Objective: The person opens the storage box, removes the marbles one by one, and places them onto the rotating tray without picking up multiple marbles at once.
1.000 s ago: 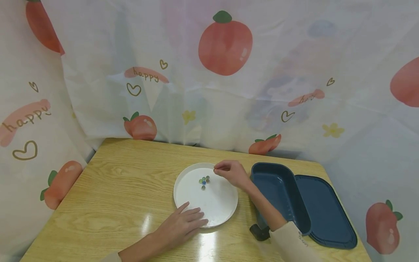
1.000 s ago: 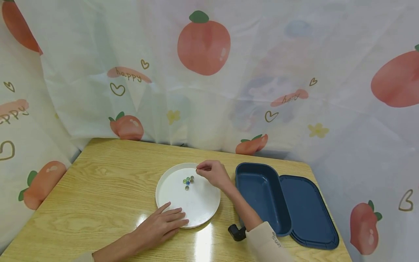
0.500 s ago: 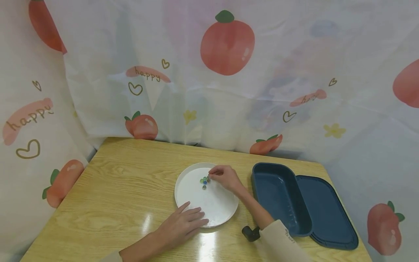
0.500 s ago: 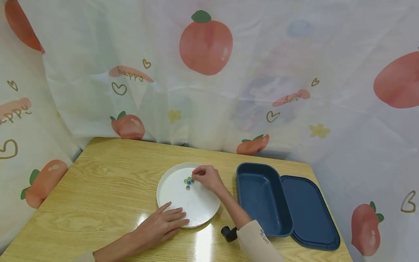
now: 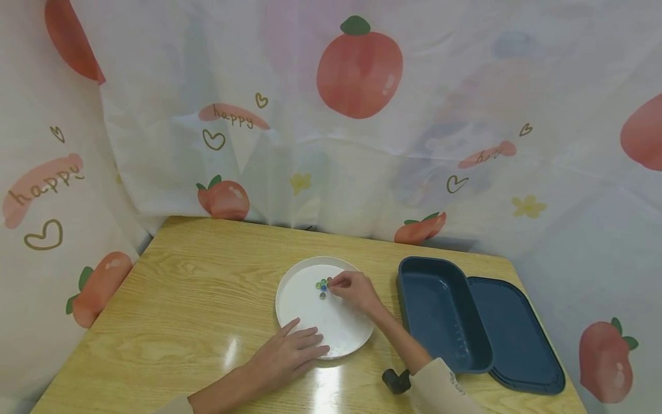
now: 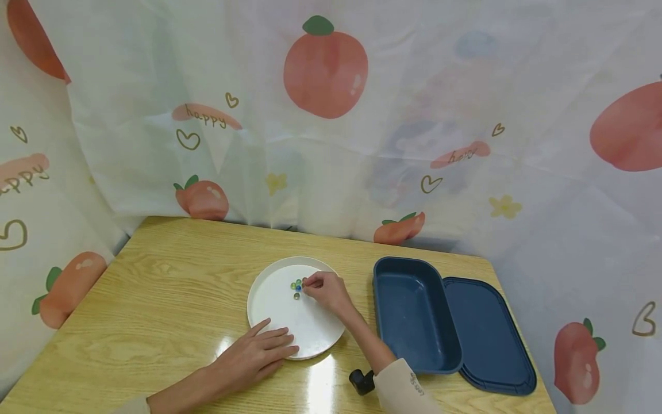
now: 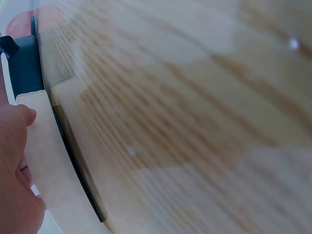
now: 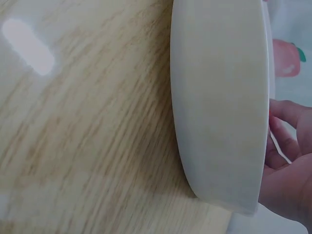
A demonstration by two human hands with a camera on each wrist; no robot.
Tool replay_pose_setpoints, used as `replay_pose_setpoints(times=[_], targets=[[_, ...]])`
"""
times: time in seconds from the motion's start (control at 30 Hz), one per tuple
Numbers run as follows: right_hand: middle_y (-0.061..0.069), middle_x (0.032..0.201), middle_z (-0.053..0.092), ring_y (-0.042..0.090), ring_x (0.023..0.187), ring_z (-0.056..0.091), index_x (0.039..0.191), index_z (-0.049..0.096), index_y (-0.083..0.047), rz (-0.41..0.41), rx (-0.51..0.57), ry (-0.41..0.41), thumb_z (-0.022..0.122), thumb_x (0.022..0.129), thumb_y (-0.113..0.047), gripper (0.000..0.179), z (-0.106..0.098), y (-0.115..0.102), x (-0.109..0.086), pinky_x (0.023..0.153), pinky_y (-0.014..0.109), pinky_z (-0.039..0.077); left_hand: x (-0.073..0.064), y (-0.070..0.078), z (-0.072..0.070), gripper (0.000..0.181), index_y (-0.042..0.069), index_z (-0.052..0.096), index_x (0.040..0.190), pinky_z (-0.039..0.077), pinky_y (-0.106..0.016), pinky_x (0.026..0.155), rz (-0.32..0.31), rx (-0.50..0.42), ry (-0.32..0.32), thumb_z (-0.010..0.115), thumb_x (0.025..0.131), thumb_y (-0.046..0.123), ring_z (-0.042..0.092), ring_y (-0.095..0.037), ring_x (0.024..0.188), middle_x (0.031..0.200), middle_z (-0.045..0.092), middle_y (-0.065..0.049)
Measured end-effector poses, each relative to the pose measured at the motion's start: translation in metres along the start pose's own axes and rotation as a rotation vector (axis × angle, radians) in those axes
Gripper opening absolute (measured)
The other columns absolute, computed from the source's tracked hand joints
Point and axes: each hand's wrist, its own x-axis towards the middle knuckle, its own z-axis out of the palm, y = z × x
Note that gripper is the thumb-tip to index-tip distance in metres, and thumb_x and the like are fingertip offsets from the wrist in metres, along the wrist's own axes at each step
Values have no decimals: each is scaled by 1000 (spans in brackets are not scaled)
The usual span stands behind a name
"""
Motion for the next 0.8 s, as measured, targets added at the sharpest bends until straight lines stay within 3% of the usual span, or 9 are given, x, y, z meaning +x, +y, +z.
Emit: replay_pose_setpoints(times=[0.43,0.8], targets=[[0,77,70,11,72,64,88,76,-4,-42,-4,-1,77,84,-3,4,5,3,-2,65,25,52,0,1,-2,31,21,72,121,41,-52,105,3,12,3,74,90,21,61,-21,120,122,69,-1],[-3,75,69,10,72,64,87,76,-6,-84,-69,1,78,83,-4,4,7,5,-1,68,27,53,1,1,-3,31,21,72,121,41,-52,105,-2,10,-4,74,90,21,61,-21,120,122,69,-1]])
